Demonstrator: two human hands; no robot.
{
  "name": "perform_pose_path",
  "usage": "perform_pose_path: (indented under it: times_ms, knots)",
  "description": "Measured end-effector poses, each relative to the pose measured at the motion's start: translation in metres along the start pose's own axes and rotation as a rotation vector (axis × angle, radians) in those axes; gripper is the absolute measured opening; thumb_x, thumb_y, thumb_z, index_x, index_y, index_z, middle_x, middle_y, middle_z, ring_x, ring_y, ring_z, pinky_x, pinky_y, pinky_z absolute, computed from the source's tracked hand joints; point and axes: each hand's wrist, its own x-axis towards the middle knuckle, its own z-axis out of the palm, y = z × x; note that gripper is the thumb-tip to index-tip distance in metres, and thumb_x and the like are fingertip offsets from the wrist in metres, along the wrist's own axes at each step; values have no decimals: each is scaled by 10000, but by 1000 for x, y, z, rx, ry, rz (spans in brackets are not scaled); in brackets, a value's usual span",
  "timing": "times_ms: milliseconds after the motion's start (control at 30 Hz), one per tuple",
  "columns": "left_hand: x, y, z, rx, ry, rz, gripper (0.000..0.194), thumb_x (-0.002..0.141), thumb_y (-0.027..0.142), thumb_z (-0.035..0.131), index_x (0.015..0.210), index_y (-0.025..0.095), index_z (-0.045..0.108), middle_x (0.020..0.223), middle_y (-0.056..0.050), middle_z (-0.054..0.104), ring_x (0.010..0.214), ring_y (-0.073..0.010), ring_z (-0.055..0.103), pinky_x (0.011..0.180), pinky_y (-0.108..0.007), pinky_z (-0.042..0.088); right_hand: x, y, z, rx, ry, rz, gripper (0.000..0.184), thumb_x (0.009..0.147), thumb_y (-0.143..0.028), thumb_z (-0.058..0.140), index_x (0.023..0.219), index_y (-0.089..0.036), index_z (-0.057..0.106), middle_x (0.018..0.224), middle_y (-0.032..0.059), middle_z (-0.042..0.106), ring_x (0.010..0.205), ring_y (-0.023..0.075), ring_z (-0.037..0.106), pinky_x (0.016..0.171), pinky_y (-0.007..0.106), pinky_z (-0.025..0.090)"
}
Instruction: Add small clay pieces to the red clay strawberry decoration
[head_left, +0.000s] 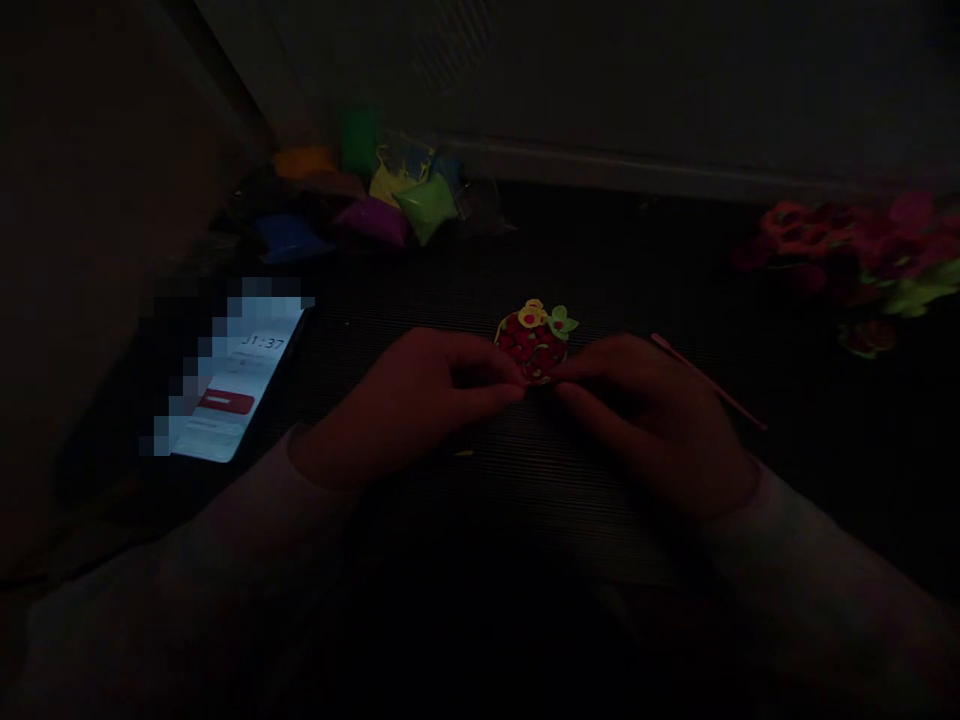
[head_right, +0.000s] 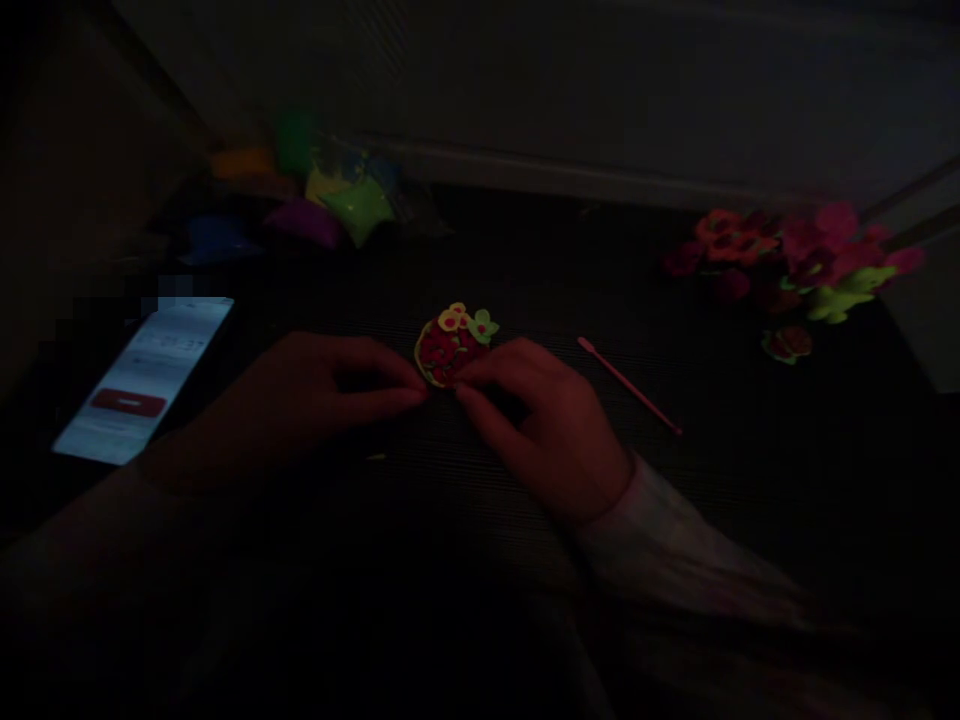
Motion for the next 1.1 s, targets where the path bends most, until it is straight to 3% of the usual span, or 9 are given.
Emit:
perform_pose_path:
  times_ms: [133,367,867,1100]
  knots:
    - [-2,5,-3,-112,-23,-27,76,677,241,643,737,215,681,751,76,695,706,-89,617,659,-150,443,-2,-5,0,-19,-24,-69,158,754,-236,598,895,-174,628,843,52,629,805,174,586,705,337,462]
    - [-4,6,-2,-187,-41,-34,111,676,294,653,750,217,685,743,75,693,699,-83,608,672,-151,442,-2,-11,-2,-8,-12,-95,93,766,-257,582,824,-198,625,809,32,637,771,168,587,687,346,450]
    - [-2,6,0,51,-15,68,70,696,260,623,738,229,670,750,87,688,704,-85,615,655,-172,434,-2,-11,-2,-99,-72,-124,74,786,-226,541,804,-194,605,819,38,634,793,174,574,691,343,429]
    - [6,-6,0,287,72,96,145,712,304,596,781,204,675,807,25,670,779,-139,594,717,-254,413,2,-2,0,-180,24,-81,91,780,-205,543,843,-211,609,837,32,644,793,178,581,703,348,434]
